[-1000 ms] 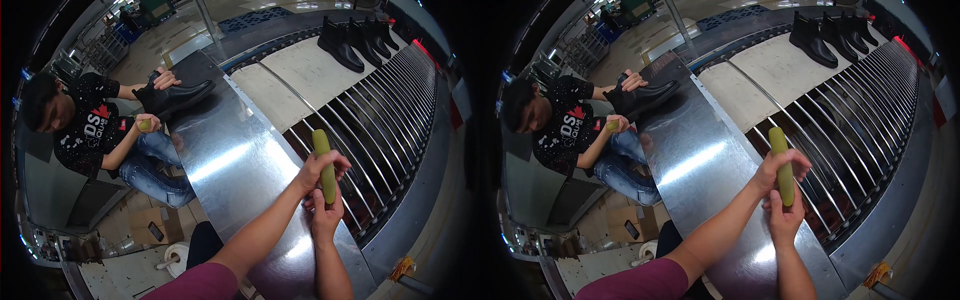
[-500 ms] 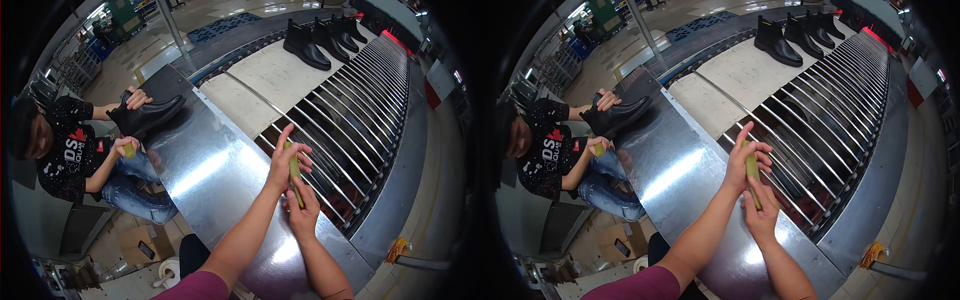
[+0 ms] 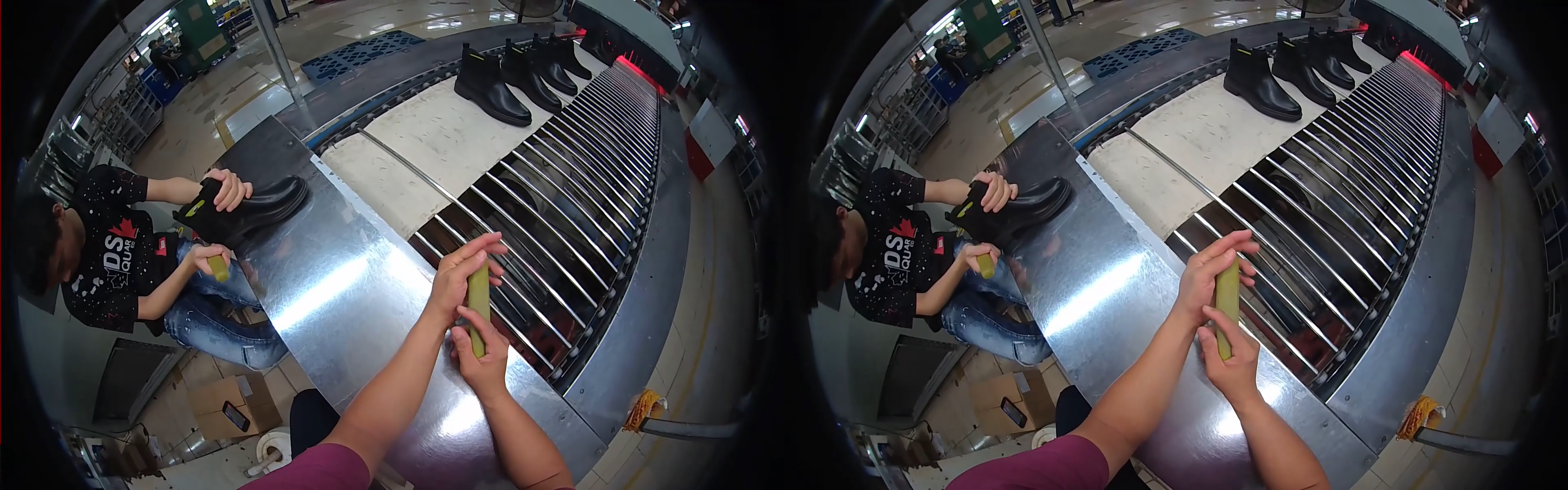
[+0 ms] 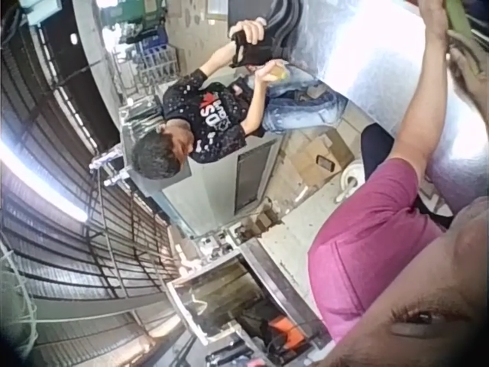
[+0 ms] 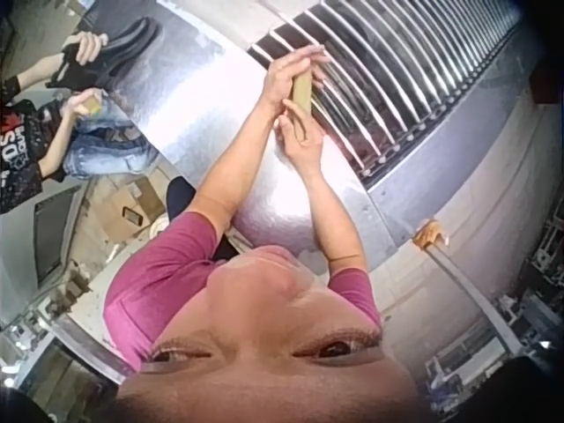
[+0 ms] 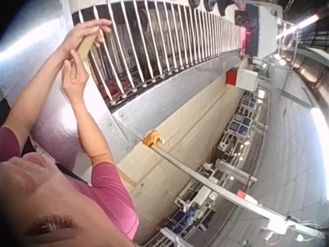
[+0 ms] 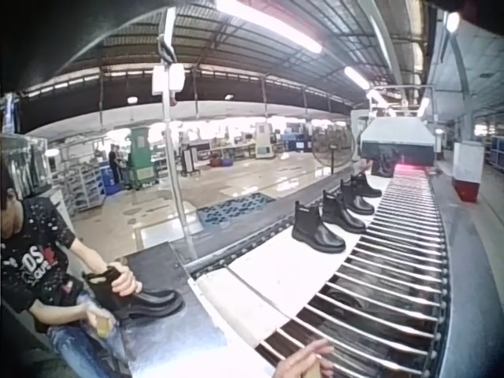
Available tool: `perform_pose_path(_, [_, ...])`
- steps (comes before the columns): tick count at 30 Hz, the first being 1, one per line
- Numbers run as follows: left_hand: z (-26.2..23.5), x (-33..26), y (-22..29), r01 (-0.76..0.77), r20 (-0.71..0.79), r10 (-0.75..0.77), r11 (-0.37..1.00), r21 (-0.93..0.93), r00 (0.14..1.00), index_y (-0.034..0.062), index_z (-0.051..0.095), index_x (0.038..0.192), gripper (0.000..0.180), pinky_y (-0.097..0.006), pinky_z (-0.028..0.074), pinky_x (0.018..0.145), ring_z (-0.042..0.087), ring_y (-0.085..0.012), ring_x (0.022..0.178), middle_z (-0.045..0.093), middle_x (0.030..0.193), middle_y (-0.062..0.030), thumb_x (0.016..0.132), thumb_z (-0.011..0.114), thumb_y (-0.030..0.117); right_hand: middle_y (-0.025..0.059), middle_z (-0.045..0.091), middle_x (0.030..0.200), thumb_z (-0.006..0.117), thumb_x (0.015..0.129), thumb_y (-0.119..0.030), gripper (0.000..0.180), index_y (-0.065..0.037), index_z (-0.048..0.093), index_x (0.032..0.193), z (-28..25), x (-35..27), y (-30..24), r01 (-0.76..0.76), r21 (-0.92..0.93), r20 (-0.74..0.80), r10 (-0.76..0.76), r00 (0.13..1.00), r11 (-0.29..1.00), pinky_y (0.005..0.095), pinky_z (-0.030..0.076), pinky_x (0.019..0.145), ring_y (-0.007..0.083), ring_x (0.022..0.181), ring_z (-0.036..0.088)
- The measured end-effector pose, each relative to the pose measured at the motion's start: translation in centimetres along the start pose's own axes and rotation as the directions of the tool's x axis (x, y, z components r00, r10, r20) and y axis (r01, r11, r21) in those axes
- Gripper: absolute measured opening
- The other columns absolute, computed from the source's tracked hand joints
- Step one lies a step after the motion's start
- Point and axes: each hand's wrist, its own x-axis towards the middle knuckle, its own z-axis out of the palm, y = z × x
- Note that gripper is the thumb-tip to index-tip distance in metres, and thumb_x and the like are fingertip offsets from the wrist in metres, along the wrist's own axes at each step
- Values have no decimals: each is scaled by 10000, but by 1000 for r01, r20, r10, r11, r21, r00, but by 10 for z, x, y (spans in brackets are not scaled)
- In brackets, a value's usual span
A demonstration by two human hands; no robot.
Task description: The recorder is applying adhesive to the edges of black boots using a small sponge-like applicator tool.
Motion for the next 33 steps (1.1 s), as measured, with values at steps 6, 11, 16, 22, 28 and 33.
perform_pose_path(6, [-1,1,0,-5,-13,6,998,67,1000,46,617,1375,387,-268,576,719,615,-113,734,590,810,-23,1029,548,204,74,709,767,709,920,-48,300,-28,692,1218,-1,0,-1,-5,29,25,5,1000,1000,265,507,601,128,619,647])
perform_pose_path(11, [1,2,6,79,33,-77,996,-52,996,34,540,1418,447,-334,602,669,669,-167,665,618,802,-56,1018,576,231,59,691,735,696,934,-63,277,-35,694,1210,-5,2,-8,-34,106,47,29,998,994,265,502,587,121,599,637])
perform_pose_path(16, [7,-1,5,177,156,-158,978,-114,975,74,439,1467,485,-328,594,650,716,-210,700,677,887,-115,1040,567,265,51,681,759,676,956,-62,251,-20,681,1203,-4,4,-4,-61,108,70,54,996,992,256,499,573,112,597,622])
perform_pose_path(22, [18,-2,3,72,54,-80,987,146,995,128,418,1505,615,-278,548,631,648,-139,694,649,879,-75,959,702,147,62,658,891,586,1010,-19,115,-27,639,1111,0,5,1,-212,334,-28,234,972,918,236,505,602,101,652,609])
perform_pose_path(28, [25,1,0,9,49,-16,990,141,999,142,434,1514,562,-259,537,659,639,-119,719,668,940,-91,989,634,151,79,641,950,545,1018,-4,207,-34,574,1221,0,4,1,-162,279,-121,202,972,947,249,506,584,105,646,607])
perform_pose_path(33, [14,1,6,-13,13,13,997,72,1000,129,274,1547,587,-327,604,717,714,-215,773,686,1128,-251,1019,485,275,109,651,1083,561,1015,-26,483,-57,435,1480,6,10,-8,-137,305,-173,197,965,942,250,525,594,114,657,614])
